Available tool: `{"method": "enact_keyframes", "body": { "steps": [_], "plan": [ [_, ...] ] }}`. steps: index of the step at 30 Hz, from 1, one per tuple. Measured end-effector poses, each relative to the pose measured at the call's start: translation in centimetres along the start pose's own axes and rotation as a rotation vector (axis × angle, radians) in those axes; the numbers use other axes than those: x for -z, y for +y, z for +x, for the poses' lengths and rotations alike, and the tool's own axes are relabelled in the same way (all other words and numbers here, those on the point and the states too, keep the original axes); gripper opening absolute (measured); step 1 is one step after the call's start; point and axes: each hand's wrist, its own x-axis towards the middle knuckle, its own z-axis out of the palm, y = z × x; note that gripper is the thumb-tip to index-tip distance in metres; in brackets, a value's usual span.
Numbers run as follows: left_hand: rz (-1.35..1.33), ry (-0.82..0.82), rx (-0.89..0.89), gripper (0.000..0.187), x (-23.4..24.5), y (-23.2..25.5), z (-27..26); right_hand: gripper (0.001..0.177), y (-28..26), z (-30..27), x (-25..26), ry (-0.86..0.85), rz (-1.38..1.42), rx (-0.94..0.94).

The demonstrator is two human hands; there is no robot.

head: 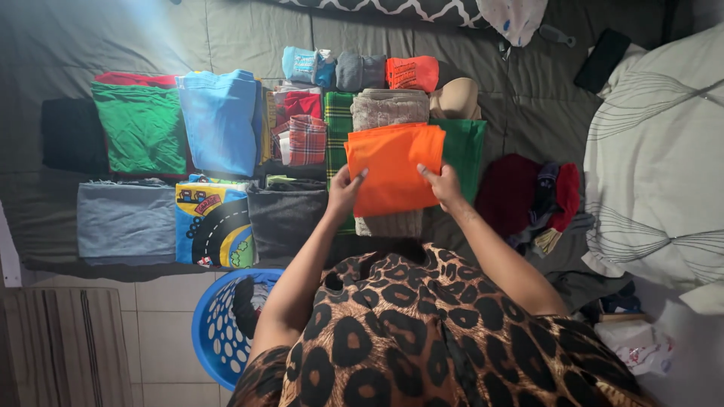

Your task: The person folds several garments from a blue laundry basket and places them on a bed. They handle a black garment, a dark gray shirt, an orange shirt, and a light blue shirt, folding each by hand and stacking them on the bed.

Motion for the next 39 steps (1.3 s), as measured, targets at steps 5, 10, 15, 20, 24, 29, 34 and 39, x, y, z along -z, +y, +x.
{"method": "enact_keyframes", "body": {
  "steps": [5, 10, 15, 20, 24, 29, 34, 39],
  "plan": [
    [0.039, 0.018, 0.102, 0.053, -0.6, 2.9, 1.4, 0.038, 0.4, 2.8, -0.3, -0.004, -0.067, -0.010],
    [0.195, 0.035, 0.108, 0.070, -0.4, -0.8, 0.6, 0.050, 1.9, 3.0, -0.3, 0.057, -0.187, -0.050],
    [0.516, 0.227, 0.071, 0.099, -0.6, -0.6, -2.4, 0.082, 2.3, 1.6, -0.4, 0.111, -0.297, -0.062],
    [0.494, 0.273, 0.280, 0.082, -0.8, -0.9, -3.3, 0.077, 8.5, 5.8, 2.3, 0.098, -0.366, -0.183],
    [0.504, 0.255, 0.354, 0.077, -1.1, -0.9, -2.9, 0.069, 4.1, 3.1, 1.1, 0.025, -0.381, -0.166],
    [0.185, 0.170, 0.487, 0.069, -2.9, -1.4, -1.6, 0.062, 1.0, 0.6, -0.7, -0.080, -0.059, -0.307],
    [-0.200, 0.149, 0.527, 0.061, -1.7, -4.9, -0.8, 0.078, 4.1, 3.7, 1.5, -0.200, 0.180, -0.539],
    [-0.540, 0.085, 0.532, 0.056, -0.9, -2.8, -4.8, 0.050, 3.6, 1.2, 1.9, -0.279, 0.282, -0.574]
  ]
}}
